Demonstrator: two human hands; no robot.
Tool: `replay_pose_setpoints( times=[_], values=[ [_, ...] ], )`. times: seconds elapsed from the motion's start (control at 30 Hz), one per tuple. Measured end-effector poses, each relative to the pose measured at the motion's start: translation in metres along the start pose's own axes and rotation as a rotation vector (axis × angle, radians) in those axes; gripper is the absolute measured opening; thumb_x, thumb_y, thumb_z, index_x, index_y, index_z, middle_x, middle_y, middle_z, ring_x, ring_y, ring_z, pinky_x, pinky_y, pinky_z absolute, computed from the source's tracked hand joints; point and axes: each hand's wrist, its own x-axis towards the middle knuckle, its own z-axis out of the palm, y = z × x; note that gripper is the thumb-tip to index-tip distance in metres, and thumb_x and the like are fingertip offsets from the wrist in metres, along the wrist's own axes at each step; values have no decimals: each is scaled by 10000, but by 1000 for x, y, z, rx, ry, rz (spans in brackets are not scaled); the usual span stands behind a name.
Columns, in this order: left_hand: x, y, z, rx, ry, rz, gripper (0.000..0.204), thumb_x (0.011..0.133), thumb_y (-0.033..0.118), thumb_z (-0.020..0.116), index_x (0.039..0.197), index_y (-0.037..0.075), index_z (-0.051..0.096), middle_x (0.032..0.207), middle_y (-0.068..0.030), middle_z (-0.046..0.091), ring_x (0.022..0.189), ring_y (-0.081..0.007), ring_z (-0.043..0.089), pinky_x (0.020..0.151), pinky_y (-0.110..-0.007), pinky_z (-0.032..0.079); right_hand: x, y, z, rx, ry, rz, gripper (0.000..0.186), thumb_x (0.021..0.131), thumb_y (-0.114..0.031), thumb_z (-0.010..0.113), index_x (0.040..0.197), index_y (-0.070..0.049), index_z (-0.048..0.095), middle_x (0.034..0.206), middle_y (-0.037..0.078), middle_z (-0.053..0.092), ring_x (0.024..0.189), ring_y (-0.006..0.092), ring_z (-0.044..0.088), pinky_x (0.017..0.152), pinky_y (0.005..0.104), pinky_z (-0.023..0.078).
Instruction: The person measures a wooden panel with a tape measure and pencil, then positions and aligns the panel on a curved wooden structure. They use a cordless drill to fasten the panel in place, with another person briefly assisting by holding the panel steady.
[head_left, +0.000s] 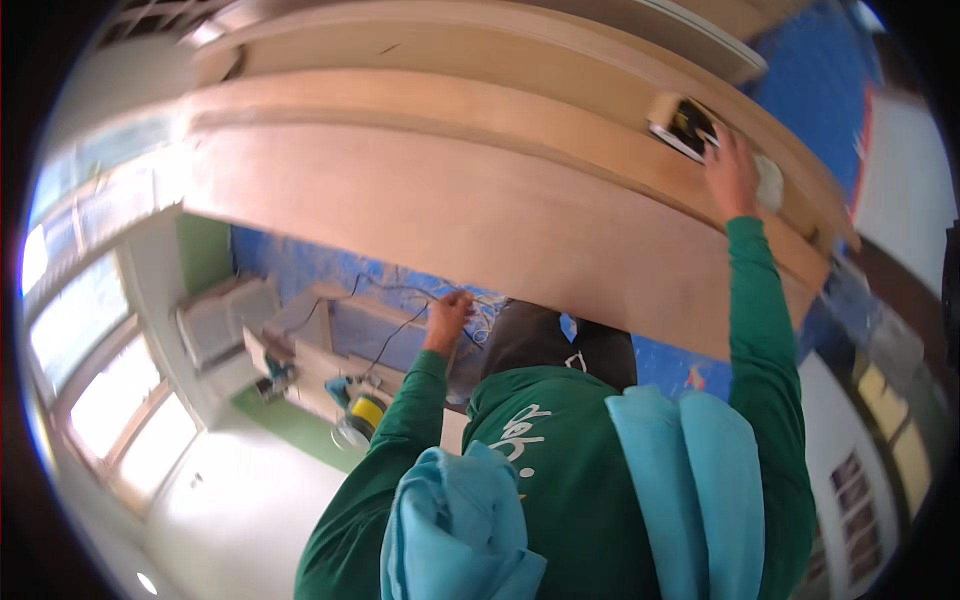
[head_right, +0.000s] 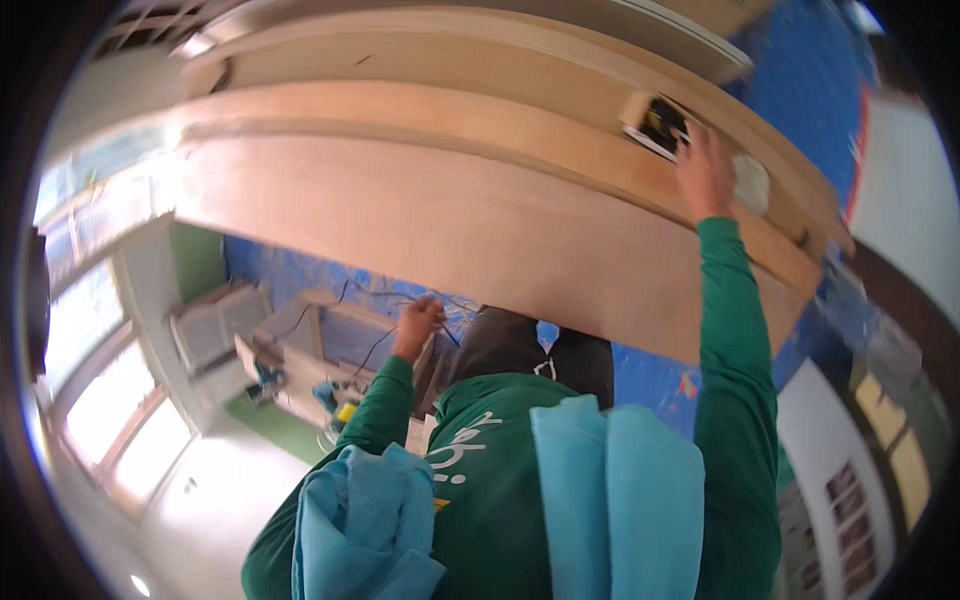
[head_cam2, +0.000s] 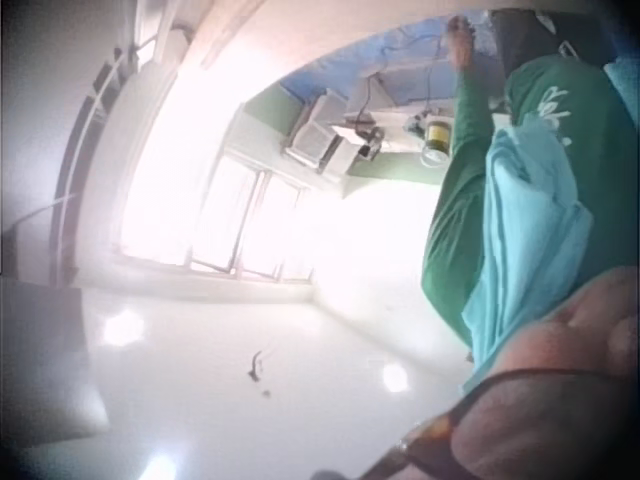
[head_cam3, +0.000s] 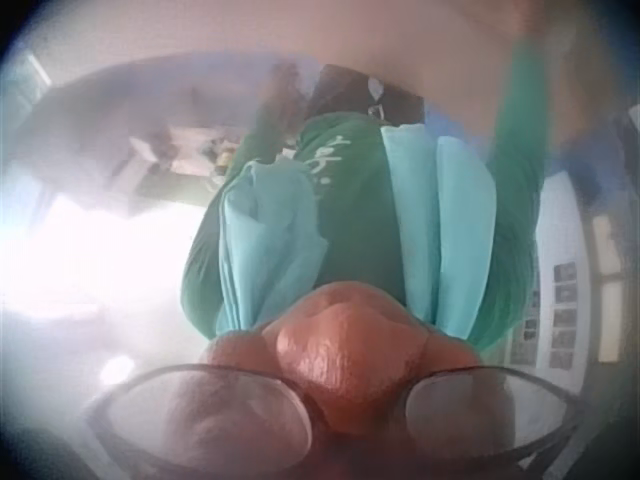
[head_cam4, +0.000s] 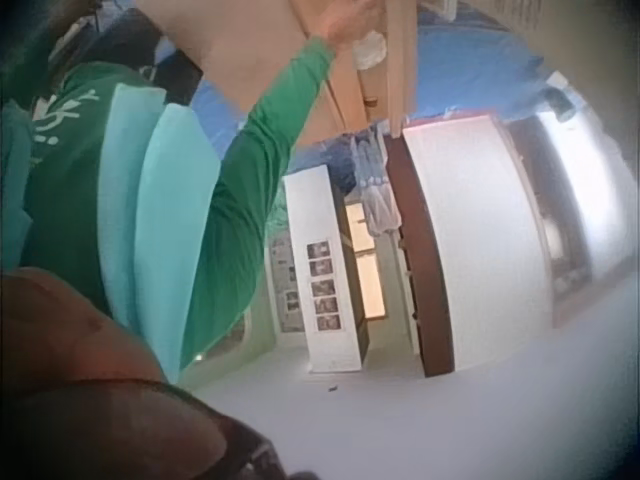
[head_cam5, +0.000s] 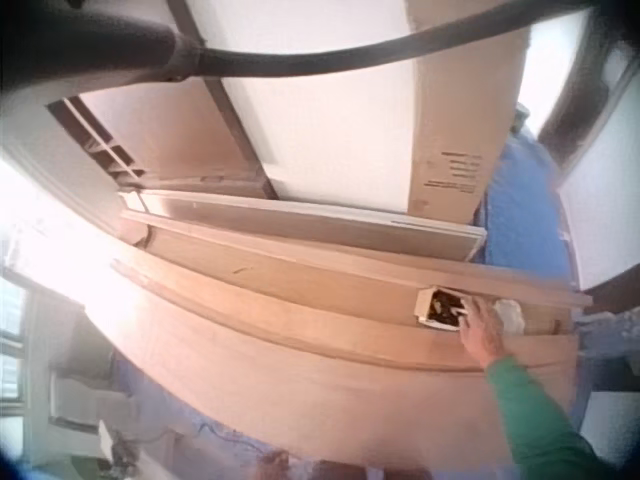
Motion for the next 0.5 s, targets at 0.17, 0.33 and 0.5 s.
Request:
replay_pose_setpoints(
  times=[0.17,0.33,0.5],
  values=[
    [103,135,12,823,161,725,720,903,232,832,1526,87,501,1422,-163,570,1281,-323,554,1082,-458,478,-93,60,25,-151,-160,202,323,899,-129,601,1182,19,646,1136,249,682,1049,431,654,871,573,509],
    [150,300,27,1536,337,955,1304,760,248,935,1716,138,55,1755,-191,162,1577,-447,257,1254,-535,348,-115,107,31,-340,-186,206,468,970,-146,539,1408,17,559,1374,206,591,1280,380,566,1032,524,472],
    [188,352,36,1897,265,863,1291,744,123,929,1713,137,77,1734,-208,220,1600,-415,225,1267,-527,315,-126,137,46,-320,-192,110,523,970,-182,567,1476,-52,541,1406,182,584,1337,375,542,1108,528,424]
  ],
)
